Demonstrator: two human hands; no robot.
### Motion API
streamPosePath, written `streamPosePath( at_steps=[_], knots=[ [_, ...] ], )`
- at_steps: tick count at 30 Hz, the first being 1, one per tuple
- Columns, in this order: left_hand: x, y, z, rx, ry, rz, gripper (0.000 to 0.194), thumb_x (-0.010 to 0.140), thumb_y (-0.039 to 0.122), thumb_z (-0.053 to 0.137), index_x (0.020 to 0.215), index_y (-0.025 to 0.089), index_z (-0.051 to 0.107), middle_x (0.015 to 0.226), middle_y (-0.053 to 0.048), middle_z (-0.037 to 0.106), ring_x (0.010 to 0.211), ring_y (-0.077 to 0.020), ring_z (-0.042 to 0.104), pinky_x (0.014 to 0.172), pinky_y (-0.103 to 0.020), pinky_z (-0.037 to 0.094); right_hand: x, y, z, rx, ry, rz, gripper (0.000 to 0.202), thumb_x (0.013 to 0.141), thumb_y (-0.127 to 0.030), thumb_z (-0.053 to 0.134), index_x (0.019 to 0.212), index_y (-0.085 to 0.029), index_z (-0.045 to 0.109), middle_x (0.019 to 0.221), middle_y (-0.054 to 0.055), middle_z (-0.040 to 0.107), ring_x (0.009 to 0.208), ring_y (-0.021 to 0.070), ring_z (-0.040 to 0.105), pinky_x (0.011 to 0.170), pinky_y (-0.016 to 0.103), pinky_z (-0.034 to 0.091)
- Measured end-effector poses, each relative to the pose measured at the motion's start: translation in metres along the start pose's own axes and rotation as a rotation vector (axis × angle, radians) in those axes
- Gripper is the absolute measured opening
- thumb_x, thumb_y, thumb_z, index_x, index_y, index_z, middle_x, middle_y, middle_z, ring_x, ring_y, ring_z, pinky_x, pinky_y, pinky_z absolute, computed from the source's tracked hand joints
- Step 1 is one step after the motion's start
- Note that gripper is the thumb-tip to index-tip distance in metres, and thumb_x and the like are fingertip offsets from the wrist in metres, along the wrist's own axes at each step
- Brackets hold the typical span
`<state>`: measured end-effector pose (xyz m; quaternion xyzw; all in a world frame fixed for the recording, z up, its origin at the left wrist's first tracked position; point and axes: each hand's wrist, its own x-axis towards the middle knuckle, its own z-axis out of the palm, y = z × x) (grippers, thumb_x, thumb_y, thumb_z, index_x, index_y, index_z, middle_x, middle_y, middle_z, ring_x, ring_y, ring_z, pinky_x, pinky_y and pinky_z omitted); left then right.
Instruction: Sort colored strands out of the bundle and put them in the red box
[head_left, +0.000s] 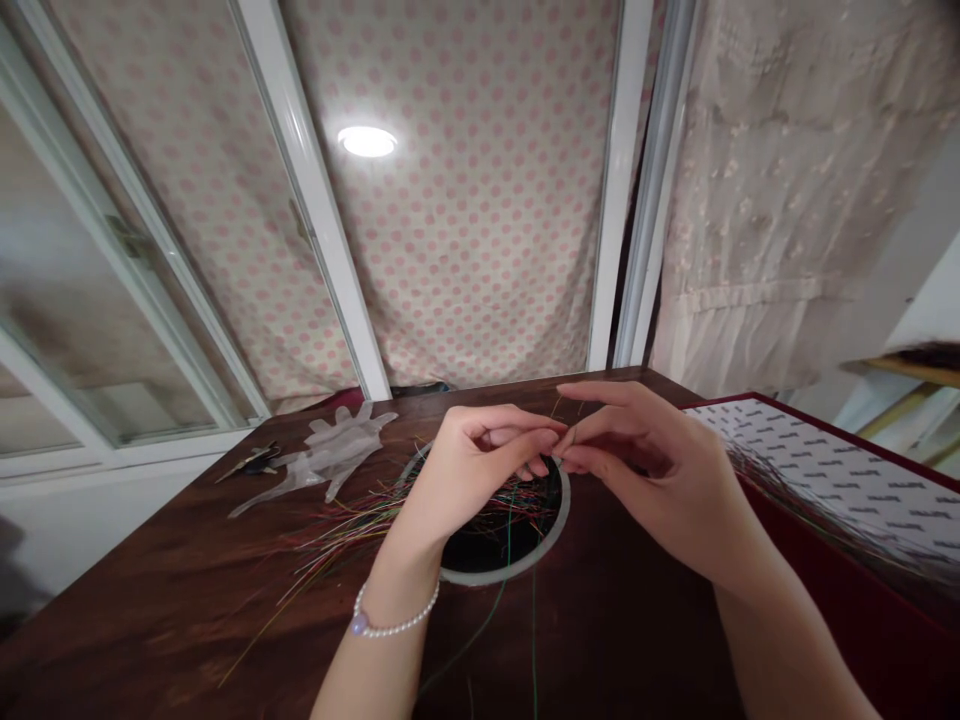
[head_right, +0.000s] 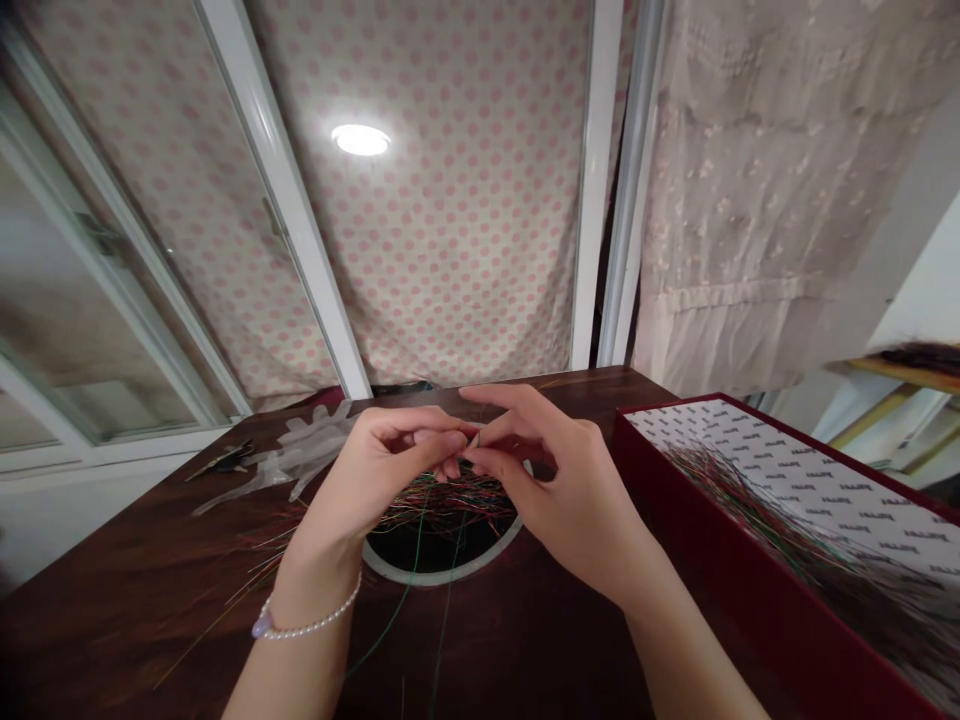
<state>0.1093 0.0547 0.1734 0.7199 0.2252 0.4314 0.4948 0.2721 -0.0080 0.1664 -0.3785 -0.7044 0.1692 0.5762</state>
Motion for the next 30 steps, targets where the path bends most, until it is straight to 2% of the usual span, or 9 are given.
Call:
streamPosePath(
  at_steps=[6, 9, 11, 15, 21, 25, 30],
  knots=[
    [0.002, 0.0, 0.01, -0.068, -0.016, 0.023, 0.014, 0.08, 0.013, 0.064, 0.086, 0.019, 0.075, 0.06, 0.002, 0.066, 0.052, -0.0045, 0.059, 0.051, -0.011, 0.051, -0.001, 0.001, -0.006, -0.05, 0.043, -0.006, 0.027, 0.081, -0.01, 0.06, 0.104, -0.024, 0.062, 0.082, -0.002, 0.07, 0.078, 0.0098, 0.068, 0.071, 0.018, 0.057],
    [0.003, -0.001, 0.013, -0.101, 0.003, 0.045, 0.014, 0.078, 0.012, 0.065, 0.084, 0.02, 0.076, 0.075, 0.001, 0.068, 0.057, -0.0048, 0.062, 0.052, -0.012, 0.051, -0.001, -0.001, -0.008, -0.098, 0.066, -0.03, 0.024, 0.08, -0.008, 0.061, 0.097, -0.025, 0.067, 0.084, -0.004, 0.071, 0.076, 0.0088, 0.068, 0.07, 0.016, 0.056],
    [0.004, -0.002, 0.013, -0.106, -0.007, 0.034, 0.013, 0.079, 0.013, 0.066, 0.084, 0.02, 0.076, 0.075, 0.001, 0.069, 0.058, -0.005, 0.062, 0.052, -0.012, 0.051, 0.0, -0.002, -0.009, -0.113, 0.085, -0.032, 0.024, 0.079, -0.008, 0.062, 0.093, -0.025, 0.069, 0.085, -0.004, 0.072, 0.075, 0.0087, 0.068, 0.07, 0.016, 0.056],
    [0.004, -0.004, 0.012, -0.072, -0.04, -0.041, 0.011, 0.08, 0.017, 0.065, 0.083, 0.018, 0.076, 0.059, 0.0, 0.07, 0.054, -0.0067, 0.064, 0.048, -0.01, 0.05, -0.001, -0.003, -0.012, -0.13, 0.115, -0.043, 0.021, 0.078, -0.009, 0.064, 0.093, -0.023, 0.07, 0.085, -0.003, 0.072, 0.076, 0.0095, 0.068, 0.07, 0.017, 0.056],
    [0.002, -0.004, 0.013, -0.046, -0.058, -0.11, 0.011, 0.08, 0.02, 0.065, 0.082, 0.017, 0.075, 0.082, -0.006, 0.075, 0.061, -0.0118, 0.07, 0.041, -0.011, 0.046, 0.0, -0.003, -0.014, -0.184, 0.143, -0.112, 0.02, 0.079, -0.01, 0.064, 0.089, -0.025, 0.071, 0.081, -0.003, 0.072, 0.073, 0.0112, 0.067, 0.065, 0.021, 0.056],
    [0.001, -0.003, 0.012, -0.05, -0.078, -0.13, 0.011, 0.08, 0.02, 0.065, 0.084, 0.017, 0.075, 0.079, -0.005, 0.075, 0.063, -0.0128, 0.071, 0.044, -0.012, 0.048, 0.0, 0.0, -0.015, -0.267, 0.164, -0.199, 0.02, 0.081, -0.011, 0.062, 0.087, -0.028, 0.071, 0.084, -0.001, 0.071, 0.076, 0.0136, 0.066, 0.064, 0.026, 0.055],
    [-0.001, -0.001, 0.012, -0.041, -0.083, -0.152, 0.011, 0.08, 0.021, 0.065, 0.085, 0.017, 0.074, 0.077, -0.005, 0.075, 0.062, -0.0134, 0.071, 0.044, -0.013, 0.049, 0.001, 0.005, -0.017, -0.325, 0.182, -0.245, 0.018, 0.08, -0.013, 0.063, 0.088, -0.027, 0.072, 0.079, 0.0, 0.064, 0.069, 0.0108, 0.06, 0.056, 0.023, 0.05]
  ],
)
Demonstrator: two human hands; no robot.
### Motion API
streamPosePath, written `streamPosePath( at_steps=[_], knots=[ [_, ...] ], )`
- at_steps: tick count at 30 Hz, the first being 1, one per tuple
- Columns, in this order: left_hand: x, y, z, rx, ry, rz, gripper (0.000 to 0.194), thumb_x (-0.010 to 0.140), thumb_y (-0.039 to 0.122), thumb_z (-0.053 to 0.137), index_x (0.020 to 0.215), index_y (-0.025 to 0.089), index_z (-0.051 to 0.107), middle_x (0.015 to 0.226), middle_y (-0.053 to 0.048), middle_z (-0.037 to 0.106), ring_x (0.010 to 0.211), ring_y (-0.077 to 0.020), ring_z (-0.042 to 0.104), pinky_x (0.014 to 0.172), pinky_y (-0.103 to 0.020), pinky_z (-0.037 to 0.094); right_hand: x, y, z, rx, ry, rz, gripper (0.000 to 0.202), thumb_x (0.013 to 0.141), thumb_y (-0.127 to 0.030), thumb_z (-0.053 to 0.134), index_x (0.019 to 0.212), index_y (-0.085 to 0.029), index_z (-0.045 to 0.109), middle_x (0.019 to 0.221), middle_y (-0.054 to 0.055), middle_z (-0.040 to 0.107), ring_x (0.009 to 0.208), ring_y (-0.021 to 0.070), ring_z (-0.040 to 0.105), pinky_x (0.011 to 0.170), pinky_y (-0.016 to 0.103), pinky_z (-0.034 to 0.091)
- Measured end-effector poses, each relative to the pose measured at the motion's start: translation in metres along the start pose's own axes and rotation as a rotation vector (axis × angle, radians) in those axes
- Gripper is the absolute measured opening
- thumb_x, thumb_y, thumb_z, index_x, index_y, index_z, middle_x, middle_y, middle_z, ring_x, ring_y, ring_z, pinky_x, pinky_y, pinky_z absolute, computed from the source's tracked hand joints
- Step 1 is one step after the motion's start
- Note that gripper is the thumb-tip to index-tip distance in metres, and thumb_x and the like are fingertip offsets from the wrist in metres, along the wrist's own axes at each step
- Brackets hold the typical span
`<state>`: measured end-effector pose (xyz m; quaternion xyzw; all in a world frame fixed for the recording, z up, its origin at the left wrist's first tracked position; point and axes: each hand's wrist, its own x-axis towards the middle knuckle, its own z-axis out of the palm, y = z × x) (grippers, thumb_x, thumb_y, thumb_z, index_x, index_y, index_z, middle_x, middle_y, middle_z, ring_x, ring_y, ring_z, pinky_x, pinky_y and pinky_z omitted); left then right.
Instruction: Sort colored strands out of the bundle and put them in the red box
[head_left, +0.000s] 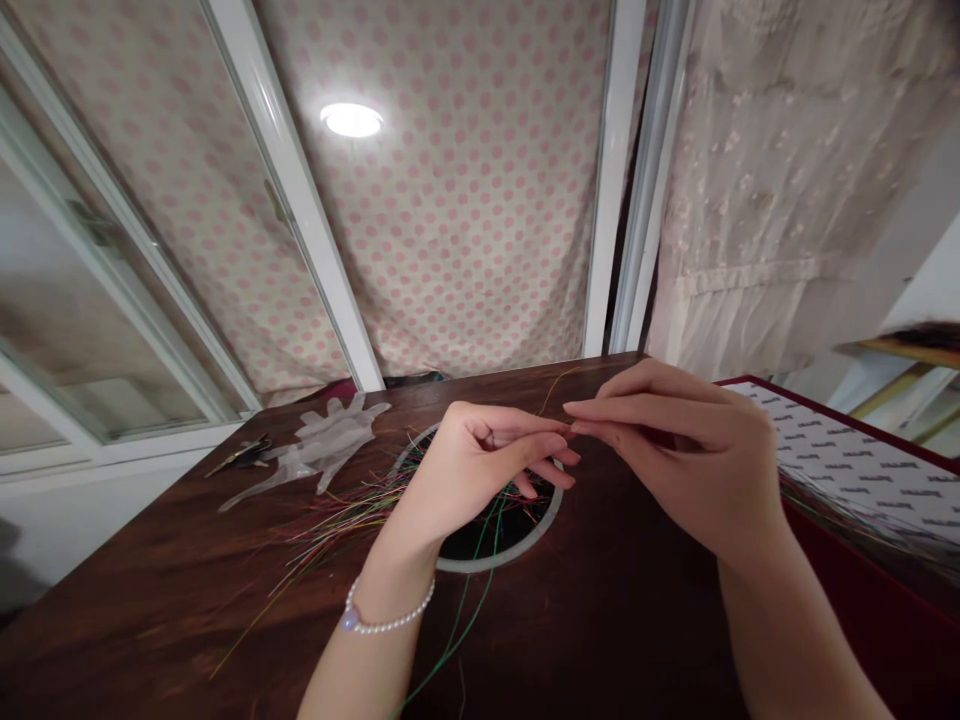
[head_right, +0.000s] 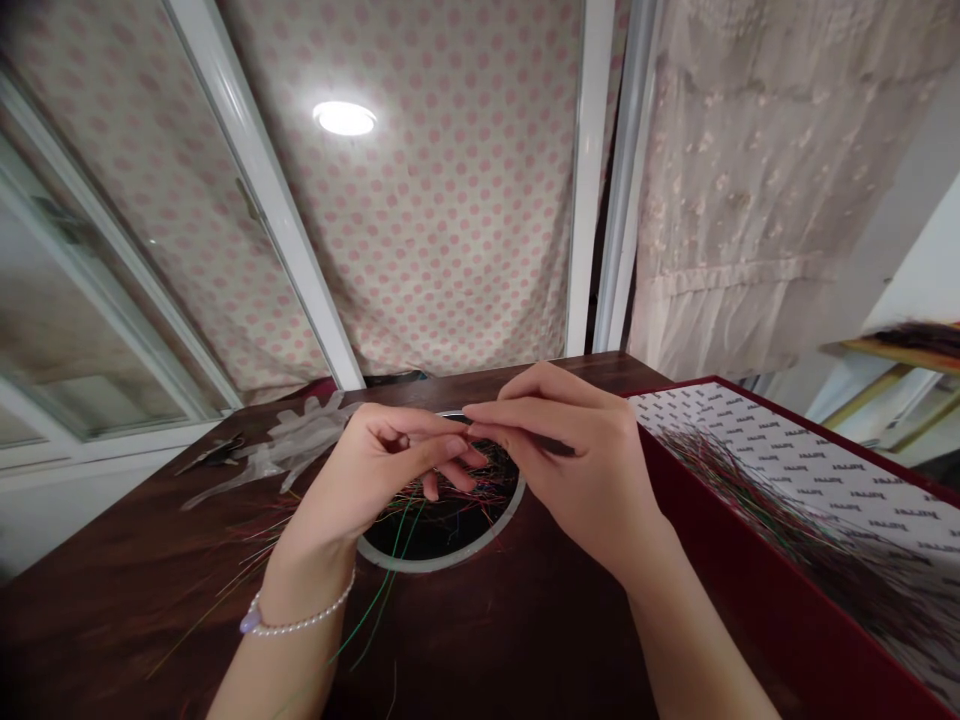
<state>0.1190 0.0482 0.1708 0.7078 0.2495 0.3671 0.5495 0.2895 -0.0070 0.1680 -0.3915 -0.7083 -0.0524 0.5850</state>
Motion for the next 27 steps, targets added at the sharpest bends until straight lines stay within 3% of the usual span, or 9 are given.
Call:
streamPosePath(
  at_steps=[6, 10, 23, 27],
  knots=[
    [-0.0009, -0.0001, -0.001, -0.013, -0.016, -0.009, 0.011, 0.08, 0.019, 0.065, 0.085, 0.016, 0.074, 0.075, -0.005, 0.075, 0.06, -0.0129, 0.071, 0.044, -0.013, 0.048, 0.0024, 0.0022, -0.0029, 0.088, -0.089, 0.033, 0.021, 0.081, -0.012, 0.062, 0.095, -0.025, 0.069, 0.089, 0.0, 0.067, 0.079, 0.0115, 0.063, 0.067, 0.024, 0.052],
    [-0.001, -0.001, -0.0022, -0.06, -0.043, -0.017, 0.011, 0.079, 0.017, 0.065, 0.084, 0.017, 0.075, 0.072, -0.003, 0.075, 0.06, -0.0121, 0.071, 0.048, -0.012, 0.05, 0.0018, 0.0018, -0.0043, 0.089, -0.119, 0.053, 0.014, 0.083, -0.013, 0.061, 0.088, -0.024, 0.068, 0.082, -0.003, 0.069, 0.075, 0.0093, 0.064, 0.066, 0.021, 0.051],
    [-0.0017, -0.0003, -0.0025, -0.055, -0.015, -0.012, 0.012, 0.077, 0.018, 0.068, 0.087, 0.017, 0.075, 0.078, -0.004, 0.076, 0.066, -0.0146, 0.072, 0.057, -0.017, 0.057, 0.001, -0.0029, -0.0042, 0.084, -0.15, 0.07, 0.013, 0.084, -0.014, 0.059, 0.087, -0.024, 0.067, 0.082, -0.002, 0.069, 0.075, 0.0108, 0.064, 0.066, 0.022, 0.052],
    [-0.0026, -0.0002, -0.0029, -0.059, -0.021, -0.013, 0.012, 0.078, 0.017, 0.067, 0.087, 0.017, 0.075, 0.077, -0.003, 0.076, 0.067, -0.0142, 0.072, 0.058, -0.016, 0.057, 0.0015, -0.0042, -0.0018, 0.077, -0.111, 0.148, 0.01, 0.083, -0.016, 0.061, 0.089, -0.022, 0.066, 0.083, -0.001, 0.07, 0.075, 0.0116, 0.066, 0.067, 0.022, 0.055]
  ],
)
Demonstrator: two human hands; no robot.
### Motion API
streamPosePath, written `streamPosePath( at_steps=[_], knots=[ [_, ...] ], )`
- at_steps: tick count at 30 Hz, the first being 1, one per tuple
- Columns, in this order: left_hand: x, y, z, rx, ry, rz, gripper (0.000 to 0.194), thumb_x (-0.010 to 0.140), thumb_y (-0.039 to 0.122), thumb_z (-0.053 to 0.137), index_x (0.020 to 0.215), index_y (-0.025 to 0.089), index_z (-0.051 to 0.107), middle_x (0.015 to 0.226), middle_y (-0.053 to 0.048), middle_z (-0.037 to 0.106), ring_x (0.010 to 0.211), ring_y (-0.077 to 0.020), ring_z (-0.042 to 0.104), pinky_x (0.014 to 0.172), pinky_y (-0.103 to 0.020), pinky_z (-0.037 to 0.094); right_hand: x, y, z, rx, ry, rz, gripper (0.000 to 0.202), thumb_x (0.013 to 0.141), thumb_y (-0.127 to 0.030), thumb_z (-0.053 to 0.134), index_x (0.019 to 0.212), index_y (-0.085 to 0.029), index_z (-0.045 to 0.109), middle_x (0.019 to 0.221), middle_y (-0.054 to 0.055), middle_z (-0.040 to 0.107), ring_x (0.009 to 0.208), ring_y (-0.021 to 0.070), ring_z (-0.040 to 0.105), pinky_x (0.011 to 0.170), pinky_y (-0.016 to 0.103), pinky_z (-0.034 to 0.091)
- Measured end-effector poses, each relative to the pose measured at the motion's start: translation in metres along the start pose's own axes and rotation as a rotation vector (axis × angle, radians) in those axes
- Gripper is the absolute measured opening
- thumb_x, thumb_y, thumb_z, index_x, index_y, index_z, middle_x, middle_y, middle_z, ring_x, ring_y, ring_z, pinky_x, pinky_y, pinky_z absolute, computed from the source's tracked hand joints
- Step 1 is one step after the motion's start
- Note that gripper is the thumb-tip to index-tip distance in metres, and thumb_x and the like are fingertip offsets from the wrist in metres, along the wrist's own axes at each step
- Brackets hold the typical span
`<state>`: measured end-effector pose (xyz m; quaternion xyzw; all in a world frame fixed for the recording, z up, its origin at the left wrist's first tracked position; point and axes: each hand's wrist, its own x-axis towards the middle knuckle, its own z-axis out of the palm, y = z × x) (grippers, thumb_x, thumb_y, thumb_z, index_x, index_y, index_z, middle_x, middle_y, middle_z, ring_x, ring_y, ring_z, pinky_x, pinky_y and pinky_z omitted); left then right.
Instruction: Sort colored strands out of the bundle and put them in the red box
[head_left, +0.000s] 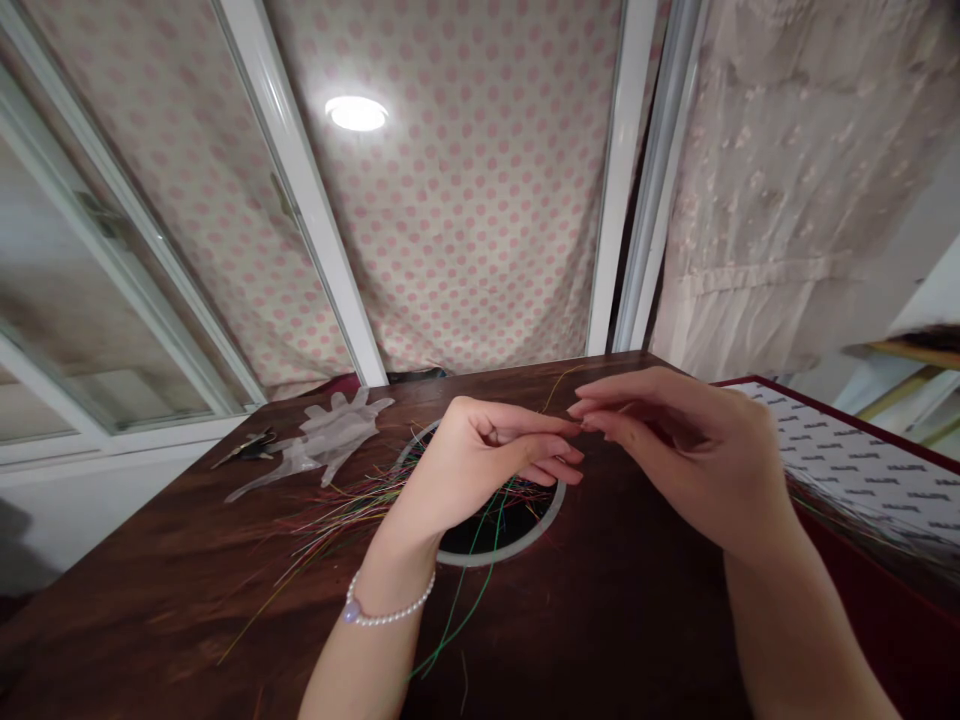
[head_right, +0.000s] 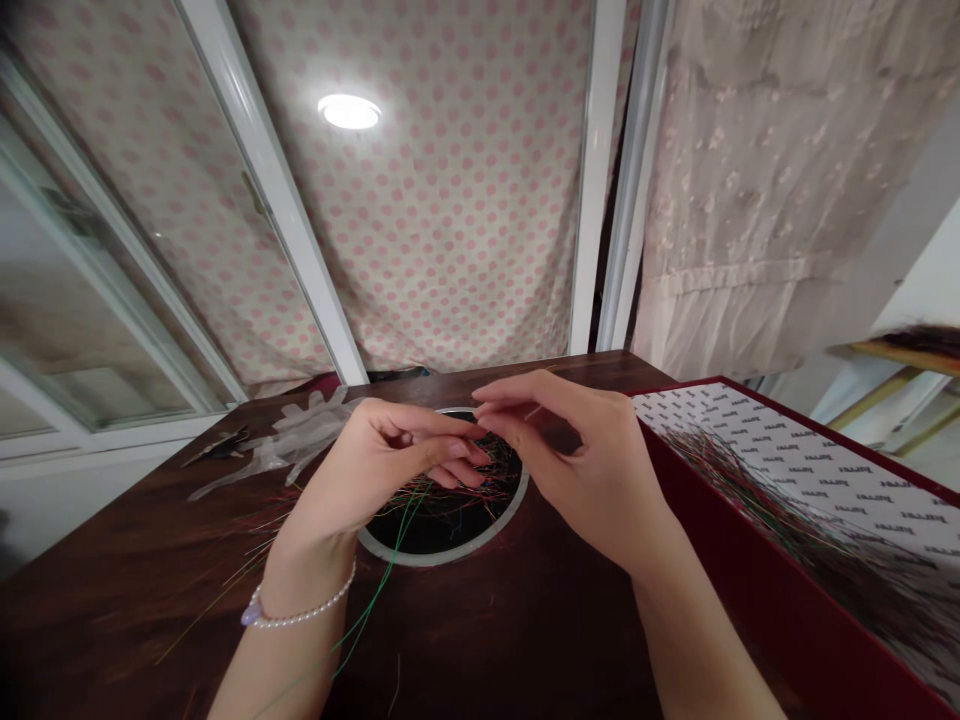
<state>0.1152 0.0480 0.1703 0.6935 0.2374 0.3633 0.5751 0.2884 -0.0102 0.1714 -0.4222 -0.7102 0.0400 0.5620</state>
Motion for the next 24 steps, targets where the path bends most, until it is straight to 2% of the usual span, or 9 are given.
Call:
streamPosePath(
  at_steps=[6, 13, 16, 19, 24],
  knots=[
    [-0.0007, -0.0001, -0.0007, 0.002, -0.002, 0.006, 0.012, 0.079, 0.018, 0.067, 0.088, 0.018, 0.075, 0.078, -0.003, 0.076, 0.067, -0.0138, 0.072, 0.058, -0.015, 0.057, -0.0001, -0.0013, 0.0, -0.006, -0.011, 0.018, 0.006, 0.082, -0.017, 0.061, 0.084, -0.021, 0.065, 0.081, -0.001, 0.069, 0.073, 0.0119, 0.065, 0.064, 0.022, 0.054],
    [-0.0008, -0.0019, -0.0017, 0.002, 0.012, 0.037, 0.013, 0.079, 0.019, 0.066, 0.089, 0.016, 0.074, 0.082, -0.005, 0.076, 0.073, -0.0171, 0.073, 0.064, -0.02, 0.06, -0.0004, 0.002, 0.0023, -0.076, 0.0, -0.113, 0.014, 0.081, -0.01, 0.06, 0.083, -0.023, 0.065, 0.081, -0.002, 0.067, 0.074, 0.0117, 0.062, 0.065, 0.024, 0.049],
    [-0.0006, -0.0022, -0.0012, 0.0, 0.016, 0.054, 0.011, 0.079, 0.018, 0.066, 0.086, 0.016, 0.074, 0.081, -0.004, 0.076, 0.073, -0.016, 0.073, 0.065, -0.02, 0.06, -0.0003, 0.0019, 0.0039, -0.092, 0.008, -0.119, 0.012, 0.08, -0.01, 0.061, 0.081, -0.022, 0.065, 0.078, -0.002, 0.067, 0.072, 0.0106, 0.061, 0.064, 0.022, 0.048],
    [-0.0002, -0.0029, 0.0002, 0.05, 0.048, 0.078, 0.009, 0.079, 0.016, 0.065, 0.083, 0.017, 0.073, 0.078, -0.002, 0.076, 0.072, -0.015, 0.072, 0.064, -0.019, 0.059, 0.0002, 0.0013, 0.0047, -0.064, -0.028, -0.021, 0.007, 0.081, -0.014, 0.062, 0.079, -0.021, 0.065, 0.074, -0.002, 0.065, 0.066, 0.0089, 0.058, 0.06, 0.02, 0.046],
    [0.0001, -0.0051, 0.0023, 0.129, 0.096, 0.121, 0.011, 0.08, 0.012, 0.061, 0.081, 0.016, 0.072, 0.078, -0.002, 0.075, 0.073, -0.0154, 0.072, 0.068, -0.022, 0.059, 0.0033, 0.0026, 0.0041, 0.128, -0.156, 0.179, 0.008, 0.083, -0.02, 0.06, 0.076, -0.018, 0.063, 0.065, -0.003, 0.06, 0.059, 0.0064, 0.054, 0.052, 0.015, 0.044]
  ],
)
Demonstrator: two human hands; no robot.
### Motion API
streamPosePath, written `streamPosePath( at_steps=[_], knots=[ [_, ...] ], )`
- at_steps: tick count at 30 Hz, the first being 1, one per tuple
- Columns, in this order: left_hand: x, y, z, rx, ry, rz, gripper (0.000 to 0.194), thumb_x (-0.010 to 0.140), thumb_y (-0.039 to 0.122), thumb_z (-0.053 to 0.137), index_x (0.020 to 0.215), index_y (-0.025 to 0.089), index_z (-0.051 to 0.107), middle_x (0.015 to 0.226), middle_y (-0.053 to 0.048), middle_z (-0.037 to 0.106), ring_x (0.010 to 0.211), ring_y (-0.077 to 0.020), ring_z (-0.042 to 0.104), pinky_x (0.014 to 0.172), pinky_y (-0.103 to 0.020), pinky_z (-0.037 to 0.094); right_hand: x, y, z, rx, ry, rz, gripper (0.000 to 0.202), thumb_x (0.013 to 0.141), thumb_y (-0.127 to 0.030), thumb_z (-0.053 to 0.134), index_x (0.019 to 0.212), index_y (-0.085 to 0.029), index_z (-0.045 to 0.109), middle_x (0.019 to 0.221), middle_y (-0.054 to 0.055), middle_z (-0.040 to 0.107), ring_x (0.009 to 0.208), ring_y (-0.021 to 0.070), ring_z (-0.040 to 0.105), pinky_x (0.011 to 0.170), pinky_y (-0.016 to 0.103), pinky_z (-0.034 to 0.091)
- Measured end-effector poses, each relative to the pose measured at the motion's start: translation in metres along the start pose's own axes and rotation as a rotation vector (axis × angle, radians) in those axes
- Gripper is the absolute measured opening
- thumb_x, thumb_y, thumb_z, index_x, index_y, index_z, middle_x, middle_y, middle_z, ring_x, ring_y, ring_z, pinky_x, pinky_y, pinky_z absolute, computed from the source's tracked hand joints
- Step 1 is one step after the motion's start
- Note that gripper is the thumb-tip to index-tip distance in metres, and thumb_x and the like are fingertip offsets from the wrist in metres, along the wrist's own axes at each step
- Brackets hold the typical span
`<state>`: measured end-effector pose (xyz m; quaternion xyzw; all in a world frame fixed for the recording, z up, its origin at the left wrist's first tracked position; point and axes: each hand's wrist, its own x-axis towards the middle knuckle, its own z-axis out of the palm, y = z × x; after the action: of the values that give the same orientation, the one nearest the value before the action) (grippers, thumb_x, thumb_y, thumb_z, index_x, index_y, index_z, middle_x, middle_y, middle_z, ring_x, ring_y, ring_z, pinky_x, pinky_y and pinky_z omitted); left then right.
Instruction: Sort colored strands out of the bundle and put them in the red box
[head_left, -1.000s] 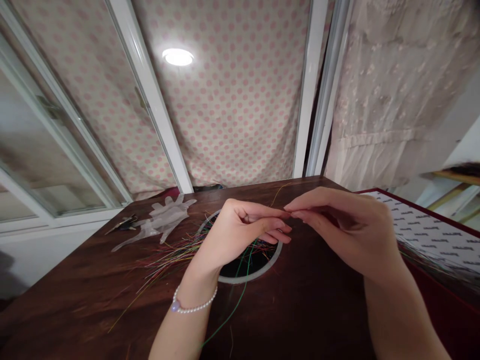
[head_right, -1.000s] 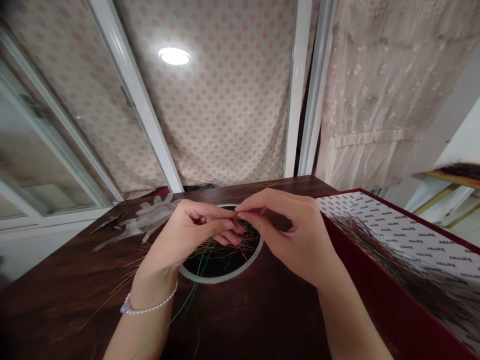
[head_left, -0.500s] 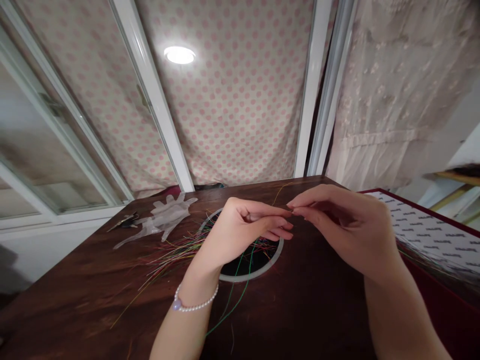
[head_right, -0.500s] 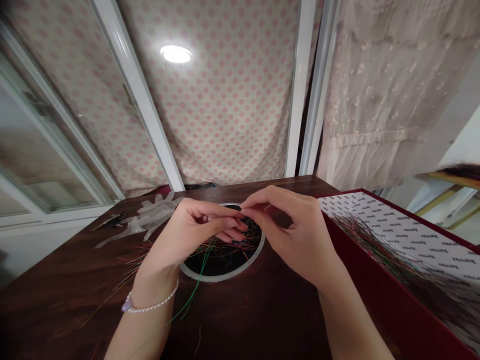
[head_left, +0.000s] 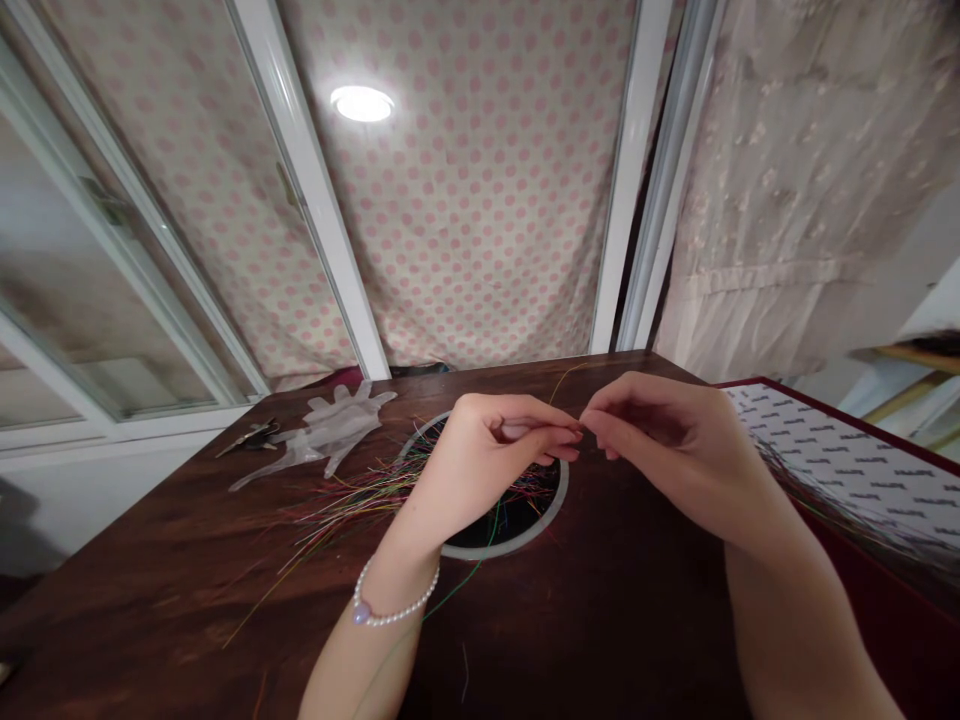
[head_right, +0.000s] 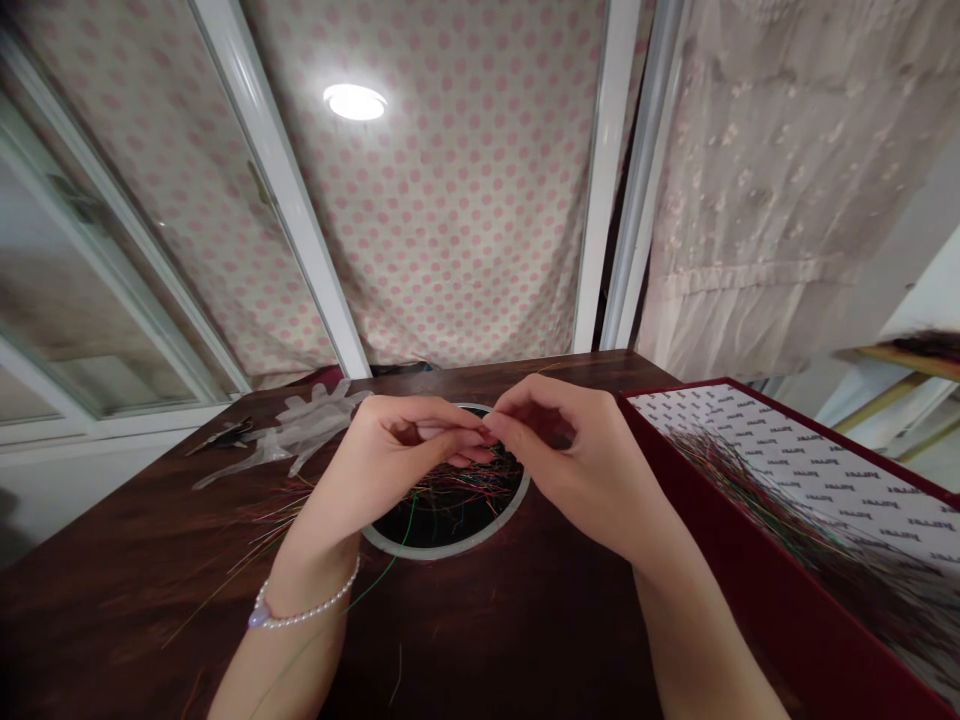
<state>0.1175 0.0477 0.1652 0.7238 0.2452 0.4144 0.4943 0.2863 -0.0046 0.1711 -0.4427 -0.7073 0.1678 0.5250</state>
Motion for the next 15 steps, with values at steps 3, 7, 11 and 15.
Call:
streamPosePath(
  at_steps=[3, 7, 11, 15],
  knots=[
    [-0.0002, -0.0004, 0.0006, 0.014, -0.001, 0.012, 0.012, 0.08, 0.012, 0.061, 0.081, 0.016, 0.072, 0.08, -0.002, 0.074, 0.074, -0.0152, 0.072, 0.069, -0.021, 0.059, 0.0021, 0.0026, -0.0019, 0.106, -0.058, 0.058, 0.01, 0.083, -0.022, 0.06, 0.074, -0.017, 0.063, 0.059, -0.004, 0.054, 0.052, 0.0047, 0.049, 0.047, 0.014, 0.04],
    [-0.001, 0.002, 0.0012, 0.035, 0.006, 0.024, 0.011, 0.079, 0.012, 0.062, 0.082, 0.015, 0.072, 0.078, -0.003, 0.074, 0.074, -0.016, 0.072, 0.07, -0.022, 0.059, 0.0029, 0.0057, -0.0052, 0.256, -0.14, 0.142, 0.019, 0.086, -0.028, 0.056, 0.072, -0.016, 0.06, 0.056, -0.004, 0.051, 0.049, 0.0043, 0.045, 0.044, 0.014, 0.037],
    [-0.0022, 0.0054, 0.0012, 0.047, 0.001, 0.029, 0.009, 0.079, 0.011, 0.062, 0.081, 0.015, 0.07, 0.076, -0.002, 0.074, 0.072, -0.015, 0.072, 0.065, -0.019, 0.058, 0.0024, 0.0065, -0.0069, 0.398, -0.201, 0.213, 0.022, 0.087, -0.031, 0.054, 0.071, -0.015, 0.057, 0.055, -0.003, 0.05, 0.045, 0.0037, 0.042, 0.04, 0.014, 0.032],
    [-0.0025, 0.0051, -0.0002, 0.0, -0.041, 0.002, 0.007, 0.08, 0.013, 0.062, 0.08, 0.015, 0.069, 0.075, -0.001, 0.074, 0.071, -0.0142, 0.072, 0.063, -0.017, 0.057, 0.0026, 0.0076, -0.0038, 0.419, -0.193, 0.218, 0.019, 0.087, -0.032, 0.055, 0.077, -0.016, 0.057, 0.054, -0.004, 0.05, 0.045, 0.0033, 0.041, 0.04, 0.014, 0.03]
  ],
)
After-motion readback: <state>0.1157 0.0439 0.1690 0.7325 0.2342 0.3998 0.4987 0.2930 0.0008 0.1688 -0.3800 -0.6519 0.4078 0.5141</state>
